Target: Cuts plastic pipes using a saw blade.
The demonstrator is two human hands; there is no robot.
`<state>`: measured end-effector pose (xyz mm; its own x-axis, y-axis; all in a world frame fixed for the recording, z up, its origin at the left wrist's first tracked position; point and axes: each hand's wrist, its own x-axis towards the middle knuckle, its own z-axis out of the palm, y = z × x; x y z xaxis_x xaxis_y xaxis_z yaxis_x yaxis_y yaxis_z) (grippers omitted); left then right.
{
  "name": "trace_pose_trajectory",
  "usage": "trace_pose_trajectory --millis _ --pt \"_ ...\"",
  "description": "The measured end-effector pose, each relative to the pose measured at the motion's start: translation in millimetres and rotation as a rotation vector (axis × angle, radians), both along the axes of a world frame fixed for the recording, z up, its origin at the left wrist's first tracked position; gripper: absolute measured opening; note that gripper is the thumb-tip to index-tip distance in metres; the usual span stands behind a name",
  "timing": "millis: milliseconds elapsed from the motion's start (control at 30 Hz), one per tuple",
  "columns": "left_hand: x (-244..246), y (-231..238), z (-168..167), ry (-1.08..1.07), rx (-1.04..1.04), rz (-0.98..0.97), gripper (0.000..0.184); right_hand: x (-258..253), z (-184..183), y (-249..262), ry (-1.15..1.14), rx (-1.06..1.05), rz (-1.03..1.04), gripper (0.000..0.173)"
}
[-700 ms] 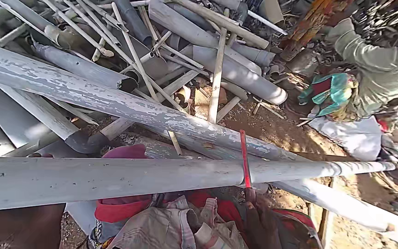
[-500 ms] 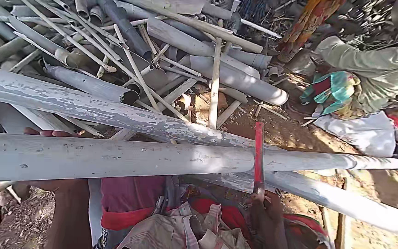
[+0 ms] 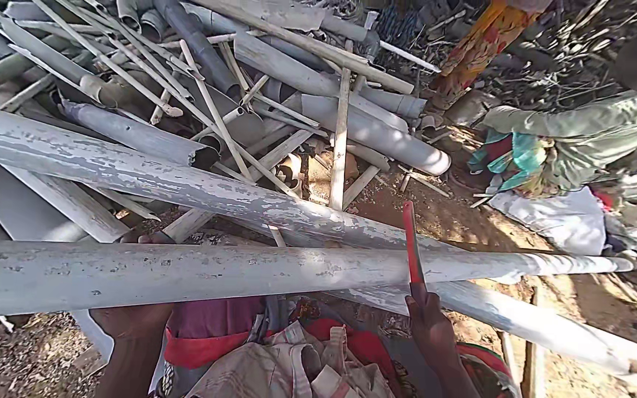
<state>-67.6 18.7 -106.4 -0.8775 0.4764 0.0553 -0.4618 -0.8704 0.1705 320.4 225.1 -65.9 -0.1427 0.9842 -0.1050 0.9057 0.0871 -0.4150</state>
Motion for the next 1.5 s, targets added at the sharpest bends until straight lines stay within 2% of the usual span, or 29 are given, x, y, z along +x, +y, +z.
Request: trace_pose_trajectory --millis 67,133,233,333,400,467,533,567,633,667,733,800,900,1033,1133,1267,1300,1333,1367,1400,1433,1467,1500 --pt "7.7 -0.3 7.3 -0.039 0.003 0.035 0.093 27.3 2.8 21.3 -0.033 -0.153 -0.164 0.047" --pt "10.3 0.2 7.3 -0.025 0.007 0.064 0.094 19.8 1.6 11.5 0.027 -0.163 -0.132 0.043" --pt "11.7 0.7 3.3 -0.01 -0.012 0.074 0.096 -40.1 19.7 -44.2 0.132 -0.09 0.214 0.036" --pt "8.2 2.4 2.3 -0.017 0.025 0.05 0.095 -97.3 36.8 -94.3 0.152 -0.005 0.657 0.039" --pt "7.7 0.0 1.6 0.001 0.036 0.02 0.093 -108.7 30.3 -104.0 0.143 0.161 0.775 0.038" --pt "12.2 -8.3 5.8 0.001 -0.036 0.024 0.089 -95.2 27.0 -89.4 0.08 0.202 0.643 0.038" --pt "28.9 -20.5 16.8 -0.081 -0.304 0.112 0.081 -60.1 34.7 -56.5 -0.058 0.024 0.382 0.039" --pt "35.8 -27.9 19.8 -0.1 -0.381 0.111 0.086 -39.3 37.4 -38.5 -0.13 -0.051 0.252 0.042" --pt "42.7 -38.6 21.7 -0.067 -0.424 0.065 0.098 0.2 35.9 -14.8 -0.175 -0.129 0.079 0.048" --pt "44.5 -38.3 22.4 -0.076 -0.409 0.057 0.099 12.8 34.8 -12.5 -0.156 -0.138 0.045 0.049" --pt "48.2 -27.7 28.6 -0.144 -0.348 0.094 0.09 4.9 39.7 -23.3 -0.147 -0.181 0.01 0.05" --pt "46.3 -12.8 37.6 -0.195 -0.318 0.138 0.082 -26.1 46.8 -45.4 -0.131 -0.179 0.083 0.049" --pt "39.7 5.0 40.1 -0.204 -0.287 0.171 0.072 -64.1 45.3 -81.1 -0.021 -0.004 0.379 0.044" --pt "30.2 18.6 38.8 -0.256 -0.199 0.065 0.078 -99.6 41.2 -99.4 0.09 0.217 0.722 0.042" --pt "25.6 19.8 38.3 -0.285 -0.167 0.052 0.078 -113.8 51.9 -100.2 0.264 0.324 0.768 0.043" --pt "25.3 19.2 38.6 -0.296 -0.17 0.058 0.076 -117.2 80.1 -104.8 0.695 0.404 0.752 0.052" --pt "26.1 19.1 38.0 -0.299 -0.172 0.058 0.076 -118.1 76.1 -106.4 0.706 0.425 0.751 0.053" --pt "26.3 18.9 37.1 -0.295 -0.171 0.057 0.077 -119.3 65.6 -107.8 0.622 0.461 0.755 0.053" --pt "26.2 19.2 36.9 -0.293 -0.172 0.055 0.078 -120.4 53.6 -109.2 0.435 0.489 0.769 0.051" --pt "26.2 19.6 37.8 -0.299 -0.175 0.053 0.077 -122.7 46.5 -112.0 0.251 0.423 0.783 0.046" --pt "26.7 19.7 39.0 -0.311 -0.181 0.052 0.077 -124.1 50.4 -115.1 0.119 0.252 0.778 0.044" --pt "26.4 20.1 39.6 -0.318 -0.179 0.052 0.077 -124.8 60.9 -115.2 0.079 0.146 0.765 0.041" --pt "26.7 20.3 39.2 -0.318 -0.174 0.055 0.078 -123.5 74.1 -113.8 0.116 0.13 0.761 0.04"
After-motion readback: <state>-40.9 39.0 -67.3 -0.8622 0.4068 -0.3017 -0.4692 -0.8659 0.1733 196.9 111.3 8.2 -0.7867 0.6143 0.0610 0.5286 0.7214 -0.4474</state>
